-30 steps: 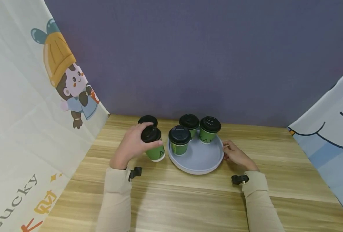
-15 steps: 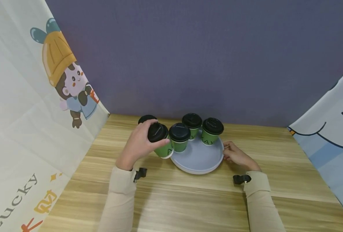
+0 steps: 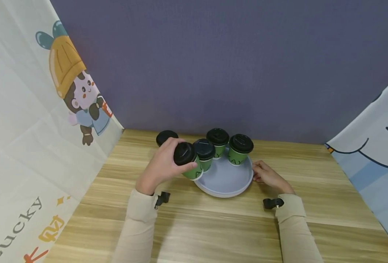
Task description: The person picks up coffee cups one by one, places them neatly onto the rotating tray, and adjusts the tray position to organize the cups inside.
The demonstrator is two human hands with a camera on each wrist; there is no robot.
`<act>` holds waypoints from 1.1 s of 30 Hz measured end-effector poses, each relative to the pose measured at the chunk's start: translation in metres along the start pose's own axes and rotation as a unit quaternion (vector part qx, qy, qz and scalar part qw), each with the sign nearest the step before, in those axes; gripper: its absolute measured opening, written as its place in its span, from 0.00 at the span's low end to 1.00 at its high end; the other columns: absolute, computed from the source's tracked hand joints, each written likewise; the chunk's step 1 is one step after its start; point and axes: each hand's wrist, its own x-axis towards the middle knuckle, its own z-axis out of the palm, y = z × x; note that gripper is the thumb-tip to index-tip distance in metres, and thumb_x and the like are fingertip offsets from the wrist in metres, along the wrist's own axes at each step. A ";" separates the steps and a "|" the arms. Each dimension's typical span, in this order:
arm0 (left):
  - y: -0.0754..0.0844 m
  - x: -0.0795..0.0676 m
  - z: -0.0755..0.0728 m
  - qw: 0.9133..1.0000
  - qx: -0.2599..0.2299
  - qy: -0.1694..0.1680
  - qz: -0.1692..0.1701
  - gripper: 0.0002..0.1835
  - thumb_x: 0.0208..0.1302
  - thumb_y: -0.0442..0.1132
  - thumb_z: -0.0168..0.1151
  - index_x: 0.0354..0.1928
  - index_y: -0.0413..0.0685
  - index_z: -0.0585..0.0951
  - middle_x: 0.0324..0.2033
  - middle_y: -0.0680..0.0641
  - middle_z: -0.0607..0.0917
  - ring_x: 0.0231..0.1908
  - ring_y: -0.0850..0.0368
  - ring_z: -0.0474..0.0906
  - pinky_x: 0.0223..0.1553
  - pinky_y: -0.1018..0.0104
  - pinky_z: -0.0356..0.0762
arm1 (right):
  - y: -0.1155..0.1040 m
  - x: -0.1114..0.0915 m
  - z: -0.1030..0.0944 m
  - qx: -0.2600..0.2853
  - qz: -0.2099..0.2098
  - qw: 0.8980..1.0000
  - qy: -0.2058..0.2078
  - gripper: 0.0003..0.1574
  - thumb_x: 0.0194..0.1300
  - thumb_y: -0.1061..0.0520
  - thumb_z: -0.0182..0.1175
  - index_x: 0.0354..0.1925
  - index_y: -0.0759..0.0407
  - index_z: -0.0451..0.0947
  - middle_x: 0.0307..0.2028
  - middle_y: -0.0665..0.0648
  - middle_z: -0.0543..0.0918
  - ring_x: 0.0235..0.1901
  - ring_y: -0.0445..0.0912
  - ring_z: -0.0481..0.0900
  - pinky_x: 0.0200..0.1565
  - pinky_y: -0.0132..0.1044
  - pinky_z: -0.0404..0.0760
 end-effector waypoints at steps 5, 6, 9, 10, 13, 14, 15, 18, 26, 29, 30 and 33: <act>0.008 0.001 0.006 1.000 0.010 -0.014 0.018 0.46 0.51 0.68 0.74 0.68 0.53 0.73 0.58 0.50 0.77 0.59 0.50 0.74 0.61 0.50 0.75 | -0.004 -0.001 0.001 -0.004 0.002 1.000 -0.001 0.27 0.85 0.50 0.37 0.62 0.74 0.61 0.42 0.61 0.76 0.40 0.45 0.76 0.40 0.32 0.80; 0.009 0.001 0.007 1.000 0.011 -0.018 0.019 0.47 0.50 0.68 0.75 0.69 0.53 0.73 0.59 0.50 0.77 0.60 0.50 0.73 0.62 0.49 0.74 | -0.004 -0.001 0.001 -0.006 0.003 1.000 0.000 0.27 0.85 0.50 0.37 0.61 0.74 0.61 0.42 0.61 0.76 0.40 0.45 0.76 0.40 0.33 0.80; 0.015 0.002 0.012 0.999 0.014 -0.030 0.021 0.49 0.51 0.67 0.75 0.72 0.53 0.71 0.64 0.48 0.77 0.66 0.48 0.70 0.66 0.47 0.71 | -0.004 0.000 0.001 -0.012 0.002 1.000 0.000 0.27 0.85 0.51 0.36 0.61 0.75 0.61 0.42 0.61 0.76 0.40 0.46 0.76 0.40 0.33 0.80; 0.017 0.002 0.013 0.999 0.015 -0.034 0.021 0.50 0.51 0.67 0.75 0.73 0.53 0.70 0.65 0.48 0.76 0.67 0.48 0.69 0.67 0.46 0.71 | -0.003 0.001 0.001 -0.014 0.002 1.000 0.001 0.27 0.85 0.51 0.35 0.61 0.75 0.61 0.42 0.61 0.76 0.40 0.46 0.76 0.39 0.33 0.80; 0.022 0.002 0.018 0.999 0.016 -0.041 0.027 0.51 0.52 0.66 0.75 0.74 0.52 0.69 0.68 0.47 0.75 0.70 0.48 0.68 0.70 0.46 0.68 | -0.003 0.003 0.002 -0.016 0.003 1.000 0.003 0.26 0.85 0.51 0.36 0.61 0.74 0.62 0.41 0.60 0.75 0.39 0.46 0.76 0.39 0.33 0.80; 0.023 0.002 0.019 0.998 0.018 -0.043 0.031 0.51 0.52 0.66 0.76 0.74 0.52 0.69 0.68 0.47 0.75 0.69 0.48 0.68 0.70 0.47 0.68 | -0.003 0.003 0.002 -0.016 0.003 1.000 0.003 0.26 0.85 0.51 0.36 0.61 0.74 0.62 0.41 0.60 0.75 0.39 0.46 0.76 0.39 0.33 0.79; 0.025 0.002 0.021 0.998 0.017 -0.044 0.034 0.51 0.52 0.65 0.76 0.74 0.52 0.69 0.68 0.46 0.75 0.69 0.48 0.68 0.70 0.47 0.68 | -0.003 0.004 0.002 -0.015 0.004 1.000 0.003 0.26 0.85 0.51 0.37 0.61 0.74 0.62 0.41 0.59 0.76 0.39 0.45 0.76 0.39 0.33 0.79; 0.028 0.002 0.025 0.998 0.017 -0.045 0.046 0.50 0.52 0.63 0.77 0.74 0.52 0.69 0.68 0.46 0.75 0.69 0.48 0.68 0.70 0.47 0.68 | -0.003 0.004 0.002 -0.013 0.006 1.000 0.003 0.26 0.85 0.51 0.37 0.61 0.74 0.62 0.41 0.59 0.75 0.38 0.45 0.76 0.39 0.33 0.80; 0.033 0.006 0.039 0.994 0.043 -0.031 0.093 0.50 0.51 0.63 0.77 0.73 0.51 0.70 0.68 0.47 0.76 0.68 0.48 0.70 0.69 0.49 0.69 | -0.004 0.002 0.002 -0.016 0.004 1.000 0.001 0.25 0.85 0.53 0.38 0.61 0.75 0.62 0.43 0.62 0.76 0.40 0.45 0.77 0.39 0.33 0.80; 0.034 0.008 0.044 0.993 0.053 -0.031 0.105 0.49 0.52 0.63 0.77 0.73 0.50 0.70 0.68 0.47 0.76 0.68 0.47 0.70 0.70 0.48 0.68 | -0.004 0.001 0.002 -0.011 0.006 1.000 0.002 0.24 0.84 0.54 0.39 0.60 0.75 0.63 0.43 0.62 0.76 0.40 0.45 0.77 0.39 0.33 0.80; 0.034 0.008 0.046 0.992 0.056 -0.033 0.107 0.49 0.52 0.63 0.77 0.73 0.50 0.70 0.68 0.47 0.76 0.68 0.47 0.70 0.70 0.48 0.68 | -0.004 0.001 0.002 -0.010 0.006 1.000 0.001 0.24 0.84 0.54 0.39 0.60 0.75 0.63 0.43 0.61 0.76 0.40 0.45 0.76 0.39 0.33 0.80; 0.035 0.009 0.051 0.991 0.068 -0.041 0.107 0.50 0.53 0.64 0.75 0.74 0.51 0.68 0.69 0.47 0.75 0.68 0.48 0.69 0.69 0.45 0.68 | -0.004 0.001 0.002 -0.008 0.010 1.000 0.002 0.24 0.84 0.54 0.39 0.60 0.75 0.63 0.42 0.60 0.76 0.39 0.44 0.76 0.39 0.33 0.80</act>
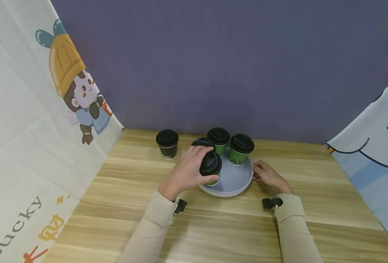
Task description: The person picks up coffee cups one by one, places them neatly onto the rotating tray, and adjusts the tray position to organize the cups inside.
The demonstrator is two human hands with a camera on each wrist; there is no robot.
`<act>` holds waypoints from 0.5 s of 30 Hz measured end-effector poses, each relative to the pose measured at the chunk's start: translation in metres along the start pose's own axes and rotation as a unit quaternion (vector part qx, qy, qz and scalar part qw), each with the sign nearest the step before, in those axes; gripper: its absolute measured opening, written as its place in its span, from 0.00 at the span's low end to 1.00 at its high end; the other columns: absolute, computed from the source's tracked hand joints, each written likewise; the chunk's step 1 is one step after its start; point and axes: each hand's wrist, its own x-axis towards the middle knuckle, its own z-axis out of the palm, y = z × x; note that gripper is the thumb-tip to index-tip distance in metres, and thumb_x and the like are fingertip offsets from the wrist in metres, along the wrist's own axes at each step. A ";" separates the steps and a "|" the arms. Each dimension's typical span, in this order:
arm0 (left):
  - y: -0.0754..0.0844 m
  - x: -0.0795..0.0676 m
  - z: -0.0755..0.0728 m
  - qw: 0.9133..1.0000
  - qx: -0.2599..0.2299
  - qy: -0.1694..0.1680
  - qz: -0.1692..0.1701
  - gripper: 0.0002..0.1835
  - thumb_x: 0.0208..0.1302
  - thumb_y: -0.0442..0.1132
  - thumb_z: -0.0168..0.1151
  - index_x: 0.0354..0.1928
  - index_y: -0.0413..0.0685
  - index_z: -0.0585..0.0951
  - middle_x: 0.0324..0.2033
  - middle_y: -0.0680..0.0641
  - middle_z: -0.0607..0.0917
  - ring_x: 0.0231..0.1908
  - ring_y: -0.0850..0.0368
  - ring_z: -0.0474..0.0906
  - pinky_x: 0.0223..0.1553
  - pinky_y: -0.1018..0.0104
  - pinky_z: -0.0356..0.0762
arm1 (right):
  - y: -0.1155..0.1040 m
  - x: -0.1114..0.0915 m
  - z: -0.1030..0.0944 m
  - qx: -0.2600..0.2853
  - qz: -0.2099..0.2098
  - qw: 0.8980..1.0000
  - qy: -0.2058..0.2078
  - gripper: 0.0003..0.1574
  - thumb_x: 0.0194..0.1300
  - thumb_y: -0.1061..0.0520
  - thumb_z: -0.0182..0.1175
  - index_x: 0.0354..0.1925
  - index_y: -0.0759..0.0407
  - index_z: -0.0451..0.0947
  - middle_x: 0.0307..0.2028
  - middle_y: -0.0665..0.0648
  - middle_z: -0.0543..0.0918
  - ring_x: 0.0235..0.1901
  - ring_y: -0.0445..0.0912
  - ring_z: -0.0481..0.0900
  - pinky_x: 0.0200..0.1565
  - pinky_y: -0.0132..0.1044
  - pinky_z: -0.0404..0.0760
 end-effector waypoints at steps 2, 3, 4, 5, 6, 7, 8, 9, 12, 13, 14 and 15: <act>0.000 0.001 0.003 1.000 0.009 -0.004 -0.001 0.50 0.54 0.65 0.75 0.74 0.52 0.68 0.69 0.48 0.75 0.68 0.48 0.69 0.68 0.44 0.69 | 0.000 0.000 0.000 -0.001 0.002 1.000 0.002 0.23 0.83 0.54 0.40 0.60 0.75 0.63 0.42 0.60 0.76 0.39 0.43 0.76 0.39 0.32 0.80; 0.000 0.001 0.004 1.000 0.013 -0.005 -0.001 0.50 0.54 0.65 0.75 0.74 0.52 0.68 0.69 0.48 0.75 0.68 0.48 0.69 0.67 0.44 0.70 | 0.000 0.001 0.000 0.000 0.003 1.000 0.003 0.23 0.83 0.54 0.40 0.60 0.75 0.63 0.42 0.60 0.76 0.39 0.43 0.76 0.39 0.32 0.80; 0.000 0.002 0.006 1.000 0.018 -0.006 -0.002 0.50 0.54 0.65 0.75 0.74 0.52 0.68 0.68 0.48 0.75 0.67 0.48 0.69 0.66 0.44 0.70 | 0.000 0.001 0.000 0.000 0.004 1.000 0.004 0.23 0.83 0.55 0.40 0.59 0.75 0.63 0.42 0.60 0.76 0.39 0.43 0.76 0.39 0.32 0.80; 0.000 0.002 0.007 1.000 0.021 -0.006 -0.002 0.50 0.53 0.65 0.75 0.74 0.52 0.68 0.68 0.48 0.75 0.67 0.48 0.70 0.65 0.43 0.71 | 0.000 0.001 0.001 0.000 0.005 1.000 0.006 0.22 0.83 0.55 0.40 0.59 0.74 0.64 0.42 0.60 0.76 0.39 0.43 0.76 0.39 0.32 0.80; 0.000 0.002 0.008 1.000 0.026 -0.007 -0.003 0.50 0.53 0.65 0.75 0.74 0.53 0.68 0.68 0.48 0.76 0.66 0.48 0.70 0.65 0.43 0.71 | 0.000 0.001 0.001 0.001 0.006 1.000 0.007 0.22 0.83 0.55 0.40 0.59 0.74 0.64 0.42 0.60 0.76 0.39 0.44 0.76 0.39 0.32 0.80; 0.000 0.003 0.009 1.000 0.029 -0.008 -0.004 0.50 0.53 0.65 0.76 0.74 0.53 0.68 0.68 0.48 0.76 0.66 0.48 0.70 0.64 0.43 0.72 | 0.000 0.001 0.001 0.001 0.006 1.000 0.007 0.22 0.83 0.55 0.40 0.58 0.74 0.64 0.42 0.60 0.76 0.39 0.44 0.76 0.39 0.32 0.80; 0.000 0.003 0.010 0.999 0.031 -0.009 -0.004 0.50 0.53 0.64 0.76 0.74 0.53 0.68 0.68 0.48 0.76 0.65 0.48 0.70 0.63 0.43 0.72 | 0.000 0.001 0.002 0.001 0.005 1.000 0.007 0.22 0.83 0.55 0.40 0.58 0.74 0.64 0.42 0.60 0.76 0.39 0.44 0.76 0.39 0.33 0.80; 0.000 0.003 0.011 0.999 0.035 -0.010 -0.004 0.50 0.53 0.65 0.76 0.74 0.54 0.68 0.68 0.48 0.76 0.65 0.48 0.70 0.63 0.43 0.71 | 0.000 0.001 0.002 0.003 0.007 1.000 0.008 0.21 0.83 0.55 0.40 0.58 0.74 0.64 0.42 0.60 0.76 0.39 0.44 0.76 0.39 0.33 0.80; 0.001 0.004 0.014 0.999 0.043 -0.014 -0.001 0.50 0.53 0.66 0.75 0.74 0.54 0.68 0.67 0.49 0.76 0.65 0.48 0.71 0.62 0.44 0.71 | 0.000 0.001 0.002 0.001 0.002 1.000 0.007 0.22 0.82 0.56 0.40 0.58 0.74 0.64 0.42 0.60 0.76 0.39 0.44 0.76 0.39 0.33 0.80; 0.001 0.004 0.015 0.999 0.044 -0.015 0.001 0.50 0.54 0.66 0.74 0.74 0.54 0.68 0.67 0.49 0.76 0.64 0.48 0.71 0.62 0.44 0.71 | 0.000 0.001 0.002 0.001 0.001 1.000 0.007 0.21 0.82 0.56 0.40 0.58 0.74 0.64 0.42 0.60 0.76 0.39 0.44 0.76 0.39 0.33 0.80; 0.002 0.005 0.016 0.999 0.046 -0.017 0.003 0.50 0.54 0.67 0.74 0.74 0.54 0.68 0.67 0.48 0.76 0.64 0.48 0.70 0.62 0.45 0.71 | 0.000 0.001 0.002 0.001 0.000 1.000 0.007 0.22 0.82 0.56 0.40 0.58 0.75 0.64 0.42 0.60 0.76 0.39 0.44 0.76 0.39 0.33 0.80; 0.002 0.005 0.017 0.999 0.049 -0.018 0.005 0.50 0.54 0.67 0.74 0.74 0.54 0.68 0.67 0.48 0.77 0.64 0.48 0.70 0.62 0.45 0.70 | 0.000 0.001 0.002 0.001 -0.001 1.000 0.007 0.22 0.82 0.56 0.40 0.58 0.75 0.64 0.42 0.60 0.76 0.39 0.44 0.76 0.39 0.33 0.80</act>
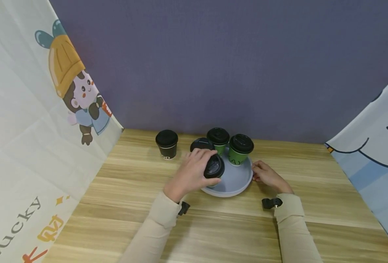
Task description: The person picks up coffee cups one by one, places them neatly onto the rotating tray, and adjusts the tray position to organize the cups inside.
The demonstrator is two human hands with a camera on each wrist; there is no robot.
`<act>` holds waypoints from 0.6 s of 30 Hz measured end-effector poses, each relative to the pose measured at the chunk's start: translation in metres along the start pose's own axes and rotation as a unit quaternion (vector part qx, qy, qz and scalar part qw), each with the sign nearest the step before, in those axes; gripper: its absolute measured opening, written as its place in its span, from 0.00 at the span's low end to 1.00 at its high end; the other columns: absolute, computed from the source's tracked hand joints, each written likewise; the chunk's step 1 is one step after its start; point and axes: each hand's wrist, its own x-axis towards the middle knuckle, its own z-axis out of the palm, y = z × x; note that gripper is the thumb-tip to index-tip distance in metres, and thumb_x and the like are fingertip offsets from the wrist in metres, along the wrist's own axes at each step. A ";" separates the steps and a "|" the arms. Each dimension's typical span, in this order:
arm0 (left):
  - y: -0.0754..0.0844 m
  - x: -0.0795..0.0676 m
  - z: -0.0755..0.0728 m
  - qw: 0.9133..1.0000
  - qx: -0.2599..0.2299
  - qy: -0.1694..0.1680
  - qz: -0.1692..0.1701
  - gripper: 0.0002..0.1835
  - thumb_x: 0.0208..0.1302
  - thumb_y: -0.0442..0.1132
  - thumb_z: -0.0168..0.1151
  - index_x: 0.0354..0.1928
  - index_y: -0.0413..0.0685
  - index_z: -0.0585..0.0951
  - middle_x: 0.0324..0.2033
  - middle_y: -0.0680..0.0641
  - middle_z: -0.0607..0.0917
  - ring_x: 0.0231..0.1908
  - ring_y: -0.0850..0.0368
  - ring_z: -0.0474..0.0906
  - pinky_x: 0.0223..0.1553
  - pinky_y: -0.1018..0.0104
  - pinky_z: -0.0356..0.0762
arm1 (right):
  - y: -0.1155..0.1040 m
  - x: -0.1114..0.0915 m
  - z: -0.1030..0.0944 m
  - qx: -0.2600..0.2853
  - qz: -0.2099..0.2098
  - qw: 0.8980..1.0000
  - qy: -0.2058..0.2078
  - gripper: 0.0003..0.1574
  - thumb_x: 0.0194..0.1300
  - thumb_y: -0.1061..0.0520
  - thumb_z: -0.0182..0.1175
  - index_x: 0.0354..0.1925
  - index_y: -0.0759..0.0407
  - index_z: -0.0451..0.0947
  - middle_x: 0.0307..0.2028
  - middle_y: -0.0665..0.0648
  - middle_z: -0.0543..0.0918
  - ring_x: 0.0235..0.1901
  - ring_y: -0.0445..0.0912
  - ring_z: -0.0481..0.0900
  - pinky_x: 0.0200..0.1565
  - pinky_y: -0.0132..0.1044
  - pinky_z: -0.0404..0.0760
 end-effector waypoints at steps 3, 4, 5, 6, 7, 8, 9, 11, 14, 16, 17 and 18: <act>0.001 0.001 0.003 1.000 0.003 -0.002 0.006 0.50 0.54 0.66 0.74 0.74 0.53 0.68 0.67 0.47 0.77 0.65 0.48 0.70 0.64 0.45 0.69 | 0.000 0.000 0.000 0.002 0.002 1.000 0.000 0.22 0.82 0.56 0.40 0.58 0.75 0.64 0.42 0.60 0.76 0.39 0.44 0.76 0.39 0.32 0.80; 0.001 0.001 0.005 1.000 0.004 -0.002 0.008 0.50 0.54 0.66 0.75 0.74 0.53 0.68 0.67 0.47 0.77 0.65 0.48 0.70 0.64 0.45 0.68 | 0.000 0.001 0.000 0.003 0.004 1.000 0.001 0.22 0.82 0.56 0.40 0.59 0.75 0.64 0.42 0.60 0.76 0.39 0.44 0.76 0.39 0.32 0.80; 0.002 0.002 0.006 1.000 0.007 -0.002 0.009 0.50 0.53 0.66 0.75 0.74 0.53 0.68 0.67 0.47 0.77 0.65 0.48 0.70 0.65 0.45 0.68 | 0.001 0.001 0.000 0.001 0.003 1.000 0.000 0.22 0.82 0.56 0.40 0.59 0.75 0.63 0.42 0.60 0.75 0.39 0.43 0.76 0.39 0.32 0.80; 0.002 0.002 0.007 1.000 0.008 -0.002 0.010 0.50 0.53 0.66 0.75 0.74 0.53 0.69 0.67 0.47 0.77 0.65 0.48 0.70 0.65 0.45 0.68 | 0.001 0.002 0.000 0.002 0.004 1.000 0.001 0.22 0.82 0.56 0.40 0.59 0.75 0.63 0.42 0.60 0.75 0.39 0.43 0.76 0.40 0.32 0.80; 0.003 0.002 0.008 1.000 0.009 -0.003 0.011 0.49 0.54 0.65 0.75 0.74 0.52 0.69 0.67 0.47 0.77 0.65 0.48 0.70 0.65 0.45 0.67 | 0.002 0.002 0.000 0.002 0.003 1.000 0.000 0.22 0.82 0.56 0.40 0.59 0.75 0.63 0.42 0.60 0.76 0.39 0.43 0.76 0.40 0.32 0.80; 0.003 0.003 0.009 1.000 0.013 -0.004 0.011 0.49 0.54 0.66 0.75 0.74 0.53 0.69 0.67 0.47 0.76 0.65 0.48 0.69 0.66 0.45 0.67 | 0.003 0.003 -0.001 0.002 0.005 1.000 0.001 0.22 0.82 0.56 0.40 0.59 0.75 0.64 0.42 0.60 0.76 0.39 0.43 0.76 0.40 0.32 0.80; 0.003 0.003 0.011 1.000 0.014 -0.006 0.011 0.49 0.54 0.66 0.74 0.74 0.53 0.69 0.67 0.47 0.76 0.65 0.48 0.69 0.66 0.45 0.66 | 0.004 0.004 -0.001 0.001 0.002 1.000 0.000 0.22 0.82 0.56 0.40 0.59 0.75 0.63 0.42 0.60 0.76 0.39 0.43 0.76 0.40 0.32 0.80; 0.005 0.003 0.013 1.000 0.016 -0.008 0.012 0.49 0.55 0.66 0.74 0.74 0.53 0.69 0.67 0.47 0.76 0.65 0.48 0.69 0.66 0.45 0.66 | 0.005 0.004 -0.001 0.001 0.001 1.000 -0.003 0.22 0.82 0.56 0.40 0.59 0.75 0.63 0.42 0.60 0.76 0.39 0.43 0.76 0.40 0.32 0.81; 0.006 0.004 0.016 1.000 0.020 -0.012 0.010 0.48 0.56 0.67 0.73 0.74 0.53 0.69 0.67 0.48 0.76 0.65 0.48 0.68 0.66 0.45 0.65 | 0.009 0.008 -0.002 0.005 0.005 1.000 -0.006 0.22 0.82 0.57 0.39 0.60 0.76 0.63 0.41 0.59 0.76 0.39 0.44 0.76 0.39 0.33 0.81; 0.007 0.005 0.017 1.000 0.022 -0.015 0.009 0.48 0.56 0.67 0.72 0.74 0.53 0.69 0.67 0.48 0.77 0.65 0.48 0.68 0.66 0.44 0.64 | 0.010 0.009 -0.002 0.006 0.006 1.000 -0.009 0.22 0.82 0.57 0.39 0.60 0.76 0.63 0.41 0.59 0.76 0.39 0.44 0.76 0.39 0.33 0.81; 0.007 0.005 0.018 1.000 0.023 -0.015 0.009 0.48 0.56 0.67 0.72 0.74 0.52 0.69 0.66 0.47 0.77 0.65 0.48 0.68 0.67 0.44 0.64 | 0.011 0.010 -0.002 0.007 0.007 1.000 -0.009 0.22 0.83 0.57 0.39 0.60 0.76 0.62 0.41 0.59 0.76 0.39 0.44 0.76 0.40 0.33 0.81; 0.008 0.006 0.018 1.000 0.025 -0.016 0.009 0.48 0.57 0.67 0.72 0.74 0.52 0.69 0.66 0.47 0.77 0.65 0.48 0.68 0.67 0.43 0.63 | 0.011 0.010 -0.003 0.008 0.006 1.000 -0.009 0.22 0.83 0.57 0.39 0.60 0.75 0.62 0.41 0.59 0.76 0.39 0.44 0.76 0.39 0.33 0.81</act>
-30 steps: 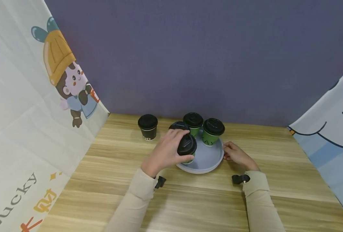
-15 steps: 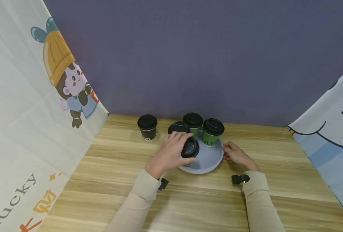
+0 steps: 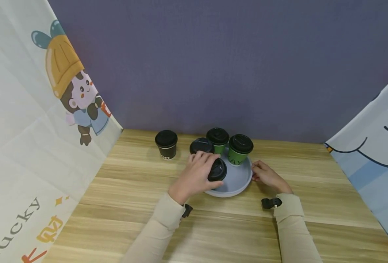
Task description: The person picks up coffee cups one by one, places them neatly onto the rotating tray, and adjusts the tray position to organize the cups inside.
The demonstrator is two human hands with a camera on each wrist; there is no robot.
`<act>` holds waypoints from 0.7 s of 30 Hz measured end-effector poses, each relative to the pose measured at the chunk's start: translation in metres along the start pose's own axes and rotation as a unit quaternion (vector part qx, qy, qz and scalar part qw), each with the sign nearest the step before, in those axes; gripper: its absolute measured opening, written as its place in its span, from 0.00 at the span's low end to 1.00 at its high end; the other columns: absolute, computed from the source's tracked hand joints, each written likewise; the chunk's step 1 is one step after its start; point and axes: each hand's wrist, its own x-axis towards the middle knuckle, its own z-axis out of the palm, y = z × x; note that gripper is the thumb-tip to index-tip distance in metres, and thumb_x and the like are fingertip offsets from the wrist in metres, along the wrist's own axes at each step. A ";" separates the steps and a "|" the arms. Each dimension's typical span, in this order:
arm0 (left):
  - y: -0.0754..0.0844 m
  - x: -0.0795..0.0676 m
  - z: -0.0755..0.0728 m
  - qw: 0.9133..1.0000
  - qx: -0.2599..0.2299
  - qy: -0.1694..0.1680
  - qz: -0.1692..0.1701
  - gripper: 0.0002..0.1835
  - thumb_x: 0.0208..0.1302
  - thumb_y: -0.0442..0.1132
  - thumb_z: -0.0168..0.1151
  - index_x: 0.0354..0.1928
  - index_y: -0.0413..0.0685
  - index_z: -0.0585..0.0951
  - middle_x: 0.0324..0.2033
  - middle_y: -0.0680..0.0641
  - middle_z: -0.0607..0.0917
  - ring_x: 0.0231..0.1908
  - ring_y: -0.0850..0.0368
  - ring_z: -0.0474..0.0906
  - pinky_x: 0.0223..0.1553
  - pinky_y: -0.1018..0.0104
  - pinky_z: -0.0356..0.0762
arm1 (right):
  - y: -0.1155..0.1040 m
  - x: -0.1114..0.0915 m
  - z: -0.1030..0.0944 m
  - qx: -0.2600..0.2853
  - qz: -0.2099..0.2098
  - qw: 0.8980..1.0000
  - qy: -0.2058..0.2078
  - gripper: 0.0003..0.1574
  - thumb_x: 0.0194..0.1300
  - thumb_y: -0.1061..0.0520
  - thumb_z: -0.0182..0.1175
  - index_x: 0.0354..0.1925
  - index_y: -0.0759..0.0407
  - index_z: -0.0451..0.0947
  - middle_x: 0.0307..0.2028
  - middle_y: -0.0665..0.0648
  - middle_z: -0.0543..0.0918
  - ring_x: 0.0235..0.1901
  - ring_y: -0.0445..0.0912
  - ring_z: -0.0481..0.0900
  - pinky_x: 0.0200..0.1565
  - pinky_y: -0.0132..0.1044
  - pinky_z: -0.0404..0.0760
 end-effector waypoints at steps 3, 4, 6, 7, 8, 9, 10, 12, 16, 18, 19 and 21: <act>0.001 0.000 0.001 1.000 0.007 0.000 0.002 0.47 0.58 0.66 0.71 0.74 0.52 0.69 0.66 0.48 0.77 0.64 0.49 0.68 0.66 0.44 0.63 | -0.003 -0.002 0.001 0.003 -0.001 1.000 0.001 0.22 0.82 0.55 0.40 0.60 0.74 0.63 0.41 0.59 0.76 0.38 0.43 0.76 0.39 0.32 0.80; 0.001 0.000 0.002 1.000 0.009 0.001 0.003 0.47 0.58 0.66 0.71 0.74 0.52 0.69 0.66 0.48 0.77 0.64 0.49 0.68 0.66 0.44 0.63 | -0.003 -0.003 0.001 0.005 0.000 1.000 0.002 0.22 0.82 0.55 0.40 0.60 0.74 0.63 0.41 0.58 0.76 0.38 0.43 0.76 0.39 0.32 0.81; 0.001 0.000 0.003 1.000 0.015 0.003 0.004 0.46 0.58 0.67 0.70 0.74 0.52 0.69 0.66 0.48 0.77 0.64 0.49 0.68 0.65 0.44 0.63 | -0.004 -0.003 0.001 0.006 -0.001 1.000 0.002 0.22 0.82 0.55 0.40 0.59 0.74 0.63 0.41 0.58 0.76 0.38 0.42 0.76 0.39 0.32 0.80; 0.002 0.000 0.003 1.000 0.019 0.003 0.004 0.46 0.59 0.67 0.70 0.74 0.53 0.69 0.67 0.48 0.77 0.63 0.50 0.68 0.65 0.44 0.62 | -0.004 -0.003 0.000 0.006 -0.002 1.000 0.001 0.22 0.82 0.55 0.40 0.59 0.74 0.63 0.41 0.58 0.75 0.38 0.42 0.76 0.39 0.32 0.80; 0.002 0.000 0.004 1.000 0.023 0.004 0.005 0.46 0.59 0.68 0.69 0.74 0.53 0.69 0.67 0.49 0.76 0.63 0.50 0.68 0.65 0.44 0.62 | -0.004 -0.003 0.000 0.008 -0.002 1.000 0.002 0.22 0.82 0.55 0.41 0.58 0.74 0.63 0.40 0.58 0.75 0.38 0.42 0.76 0.39 0.32 0.81; 0.003 0.000 0.005 1.000 0.025 0.004 0.005 0.46 0.59 0.67 0.69 0.74 0.53 0.69 0.67 0.49 0.76 0.63 0.49 0.68 0.65 0.43 0.62 | -0.004 -0.003 0.000 0.007 -0.004 1.000 0.000 0.22 0.82 0.55 0.40 0.59 0.74 0.63 0.41 0.58 0.75 0.38 0.42 0.76 0.39 0.32 0.80; 0.003 0.000 0.005 1.000 0.027 0.004 0.004 0.46 0.59 0.68 0.69 0.75 0.54 0.69 0.67 0.49 0.76 0.63 0.49 0.67 0.66 0.43 0.61 | -0.004 -0.003 0.000 0.007 -0.006 1.000 -0.001 0.22 0.82 0.55 0.40 0.58 0.74 0.63 0.40 0.58 0.75 0.38 0.43 0.76 0.39 0.32 0.81; 0.004 -0.001 0.007 0.999 0.033 0.005 0.004 0.45 0.60 0.68 0.68 0.75 0.55 0.69 0.68 0.49 0.76 0.63 0.48 0.67 0.66 0.42 0.60 | -0.003 -0.003 0.001 0.008 -0.006 1.000 -0.001 0.22 0.82 0.55 0.40 0.58 0.74 0.63 0.41 0.58 0.75 0.38 0.43 0.76 0.39 0.32 0.81; 0.006 -0.001 0.010 0.999 0.048 0.008 0.003 0.44 0.62 0.70 0.65 0.76 0.60 0.68 0.68 0.49 0.76 0.64 0.47 0.66 0.66 0.41 0.58 | -0.002 -0.002 0.001 0.006 -0.004 1.000 0.001 0.22 0.82 0.55 0.40 0.59 0.74 0.63 0.41 0.58 0.75 0.38 0.43 0.76 0.39 0.32 0.81; 0.006 -0.001 0.011 0.998 0.055 0.009 0.003 0.43 0.62 0.71 0.63 0.76 0.62 0.68 0.67 0.48 0.76 0.64 0.47 0.66 0.66 0.40 0.57 | -0.002 -0.001 0.001 0.007 -0.003 1.000 0.002 0.22 0.82 0.56 0.40 0.59 0.74 0.63 0.40 0.58 0.75 0.38 0.43 0.76 0.39 0.31 0.80; 0.006 -0.001 0.012 0.998 0.059 0.009 0.002 0.43 0.62 0.71 0.62 0.76 0.63 0.68 0.67 0.48 0.76 0.64 0.47 0.65 0.66 0.40 0.56 | -0.002 -0.001 0.001 0.009 -0.003 1.000 0.002 0.22 0.82 0.56 0.40 0.59 0.75 0.63 0.40 0.58 0.76 0.38 0.43 0.76 0.39 0.31 0.80; 0.006 -0.001 0.012 0.998 0.063 0.010 0.002 0.43 0.63 0.71 0.62 0.76 0.63 0.68 0.67 0.47 0.76 0.65 0.47 0.65 0.67 0.39 0.56 | -0.002 -0.002 0.001 0.012 -0.004 1.000 0.003 0.22 0.82 0.56 0.40 0.59 0.75 0.62 0.39 0.57 0.76 0.37 0.42 0.76 0.39 0.31 0.80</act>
